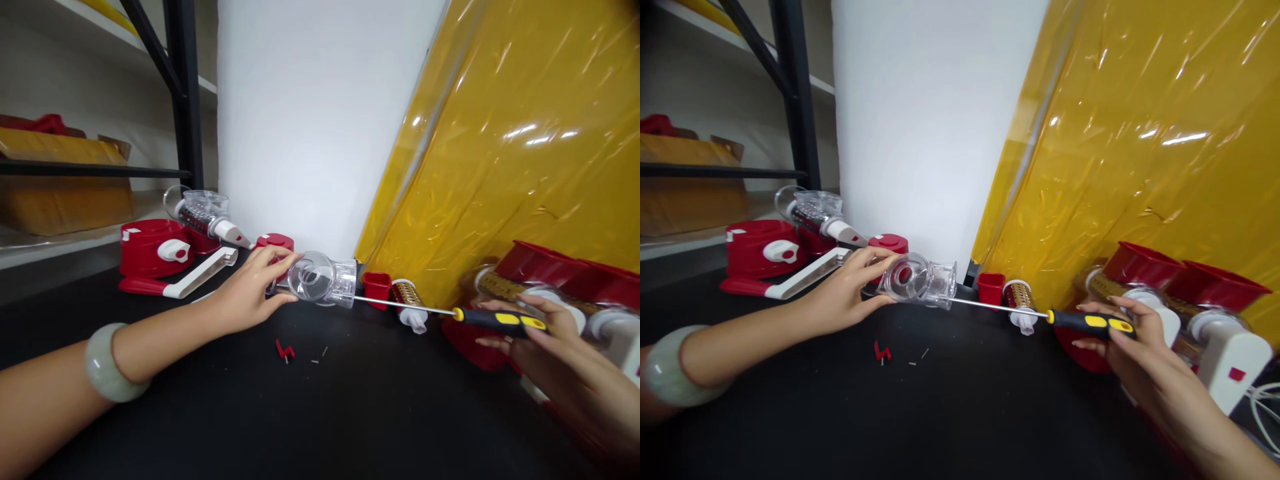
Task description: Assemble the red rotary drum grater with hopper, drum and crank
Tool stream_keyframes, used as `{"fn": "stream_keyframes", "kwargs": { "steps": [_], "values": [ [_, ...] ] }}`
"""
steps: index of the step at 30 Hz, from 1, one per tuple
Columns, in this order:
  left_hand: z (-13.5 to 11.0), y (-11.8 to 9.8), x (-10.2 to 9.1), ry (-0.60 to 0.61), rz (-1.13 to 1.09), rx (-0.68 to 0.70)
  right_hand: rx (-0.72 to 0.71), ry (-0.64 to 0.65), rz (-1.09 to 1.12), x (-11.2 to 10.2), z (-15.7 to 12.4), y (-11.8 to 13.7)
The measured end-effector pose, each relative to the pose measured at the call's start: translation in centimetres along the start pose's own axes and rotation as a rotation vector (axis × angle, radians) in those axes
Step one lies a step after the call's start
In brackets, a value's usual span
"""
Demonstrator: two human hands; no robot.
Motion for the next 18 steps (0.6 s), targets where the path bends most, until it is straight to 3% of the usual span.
{"fn": "stream_keyframes", "kwargs": {
  "steps": [3,7,13,18],
  "values": [
    [0.0,-0.1,0.0,-0.001,-0.005,0.002,0.050,0.073,-0.046,0.7,-0.5,-0.6],
    [0.1,-0.6,-0.4,-0.010,-0.003,0.014,0.010,0.176,-0.192,1.3,-0.1,-1.0],
    [0.1,-0.5,-0.2,-0.012,0.020,0.024,0.091,0.054,0.079,-0.1,0.2,-1.1],
    [-0.1,-0.7,0.0,-0.010,-0.008,0.038,0.000,0.160,-0.076,0.1,0.4,-1.4]
  ]
}}
Point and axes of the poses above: each hand's wrist, its own z-axis towards the middle knuckle, its own x-axis out of the palm, y = z × x, the point moved 10 cm from there along z, towards the middle knuckle, and after that the axes turned 12 degrees about -z, right-handed, at the moved point
